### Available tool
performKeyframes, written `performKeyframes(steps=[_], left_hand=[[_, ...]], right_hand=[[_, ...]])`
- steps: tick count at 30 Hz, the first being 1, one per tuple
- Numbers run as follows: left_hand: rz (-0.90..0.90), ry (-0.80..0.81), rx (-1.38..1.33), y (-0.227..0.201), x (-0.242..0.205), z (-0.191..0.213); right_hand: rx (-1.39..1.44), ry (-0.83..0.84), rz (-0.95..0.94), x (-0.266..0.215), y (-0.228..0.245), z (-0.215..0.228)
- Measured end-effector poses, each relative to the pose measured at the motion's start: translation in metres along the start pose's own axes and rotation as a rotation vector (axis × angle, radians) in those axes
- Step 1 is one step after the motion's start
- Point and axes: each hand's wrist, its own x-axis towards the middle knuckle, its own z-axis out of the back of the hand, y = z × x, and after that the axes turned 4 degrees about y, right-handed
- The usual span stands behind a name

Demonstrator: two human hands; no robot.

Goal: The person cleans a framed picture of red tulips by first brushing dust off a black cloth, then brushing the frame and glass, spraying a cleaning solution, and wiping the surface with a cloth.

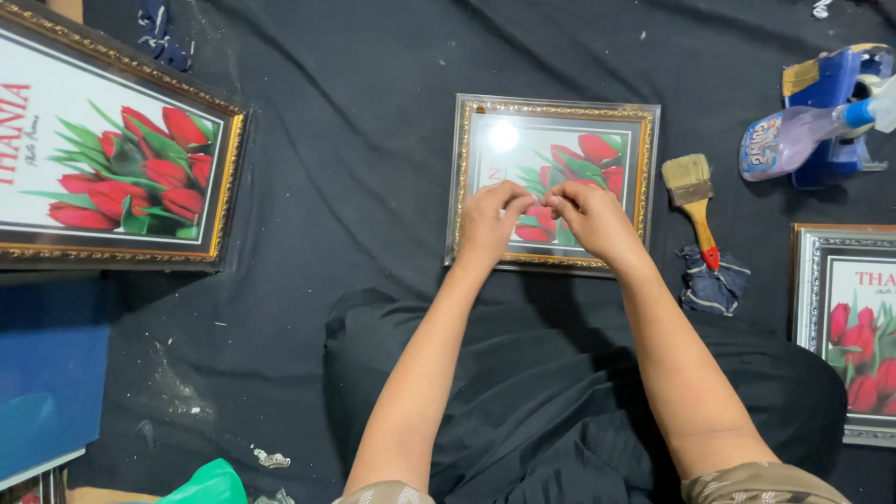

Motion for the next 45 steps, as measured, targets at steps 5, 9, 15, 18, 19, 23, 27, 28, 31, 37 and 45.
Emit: performKeyframes(steps=[5,9,15,18,19,23,27,28,31,37,45], left_hand=[[0.320,-0.146,-0.257,0.041,-0.009,0.074],[0.376,-0.394,-0.113,0.116,-0.041,0.156],[0.808,-0.827,0.655,0.157,-0.119,0.269],[0.858,-0.752,0.990,0.090,-0.121,0.285],[0.774,-0.703,0.923,0.091,-0.124,0.283],[0.686,-0.648,0.923,0.133,-0.125,0.246],[0.460,-0.528,1.031,0.102,-0.086,0.175],[0.398,-0.475,0.993,0.094,-0.077,0.166],[0.219,-0.463,0.877,0.074,-0.060,0.133],[0.027,-0.395,0.635,0.076,-0.071,0.050],[0.261,0.191,0.778,0.060,-0.079,0.017]], right_hand=[[0.077,0.050,-0.004,-0.007,0.033,-0.008],[0.098,0.038,-0.008,-0.001,0.015,-0.019],[-0.020,-0.017,0.102,0.004,-0.059,-0.030],[-0.045,-0.028,-0.028,-0.010,-0.084,-0.022],[-0.046,-0.098,-0.081,-0.012,-0.098,-0.018],[0.096,-0.374,-0.280,-0.023,-0.166,-0.004],[0.356,-0.767,-0.499,-0.016,-0.248,0.033],[0.383,-0.949,-0.552,-0.004,-0.281,0.047],[0.413,-1.250,-0.618,0.017,-0.335,0.098],[0.582,-1.316,-0.442,0.072,-0.376,0.159],[0.279,-1.628,-0.325,0.038,-0.358,0.119]])
